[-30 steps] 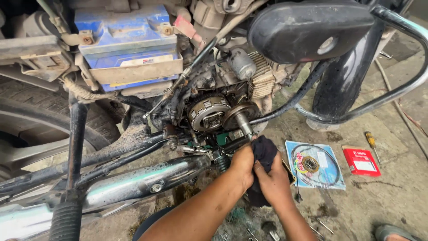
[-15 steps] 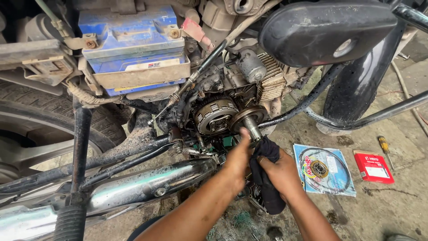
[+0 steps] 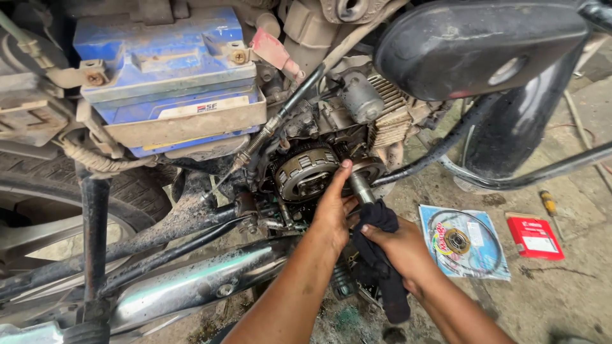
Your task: The user is repairing or assembling a motorcycle clutch and engine assembly.
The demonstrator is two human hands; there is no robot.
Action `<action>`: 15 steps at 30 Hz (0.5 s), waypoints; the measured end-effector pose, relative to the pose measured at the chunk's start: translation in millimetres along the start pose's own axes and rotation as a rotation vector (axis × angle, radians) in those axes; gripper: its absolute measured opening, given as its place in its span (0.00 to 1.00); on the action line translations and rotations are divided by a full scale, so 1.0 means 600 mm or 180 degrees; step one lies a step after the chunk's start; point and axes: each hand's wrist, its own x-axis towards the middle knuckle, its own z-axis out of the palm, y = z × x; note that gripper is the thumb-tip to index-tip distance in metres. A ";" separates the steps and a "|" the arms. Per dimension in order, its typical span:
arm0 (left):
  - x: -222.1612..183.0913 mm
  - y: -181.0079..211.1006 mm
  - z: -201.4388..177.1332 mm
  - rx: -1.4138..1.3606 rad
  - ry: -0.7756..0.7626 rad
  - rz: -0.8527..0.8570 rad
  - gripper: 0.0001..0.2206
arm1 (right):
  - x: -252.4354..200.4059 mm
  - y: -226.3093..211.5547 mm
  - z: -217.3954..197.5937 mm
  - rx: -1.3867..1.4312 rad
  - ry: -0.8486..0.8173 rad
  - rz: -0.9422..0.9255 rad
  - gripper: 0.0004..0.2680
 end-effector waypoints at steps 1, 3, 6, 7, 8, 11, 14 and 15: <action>-0.008 0.005 0.001 -0.0007 0.0027 0.0002 0.48 | 0.000 -0.002 -0.004 -0.0002 -0.0024 0.0015 0.09; -0.023 0.015 0.005 0.0149 0.0008 0.0042 0.49 | 0.002 -0.006 -0.012 0.0457 -0.0219 0.0403 0.09; -0.020 0.017 0.001 0.0283 0.0001 0.0075 0.51 | 0.027 0.019 -0.030 0.0570 -0.0205 0.0881 0.11; -0.012 0.013 -0.003 0.0292 0.0003 0.0078 0.51 | 0.026 0.014 -0.027 0.0578 -0.0208 0.0879 0.11; -0.005 0.009 -0.007 0.0238 -0.0031 0.0085 0.52 | 0.023 0.007 -0.025 0.0613 -0.0184 0.0999 0.12; 0.002 0.000 -0.009 0.0142 -0.0092 0.0084 0.54 | 0.014 -0.008 -0.024 0.0720 -0.0197 0.1097 0.13; 0.002 0.002 -0.006 0.0089 -0.0105 0.0104 0.54 | 0.025 0.000 -0.032 0.0615 -0.0288 0.0727 0.13; 0.000 0.001 -0.006 0.0083 -0.0097 0.0107 0.54 | 0.029 0.008 -0.036 0.0444 -0.0323 0.0394 0.13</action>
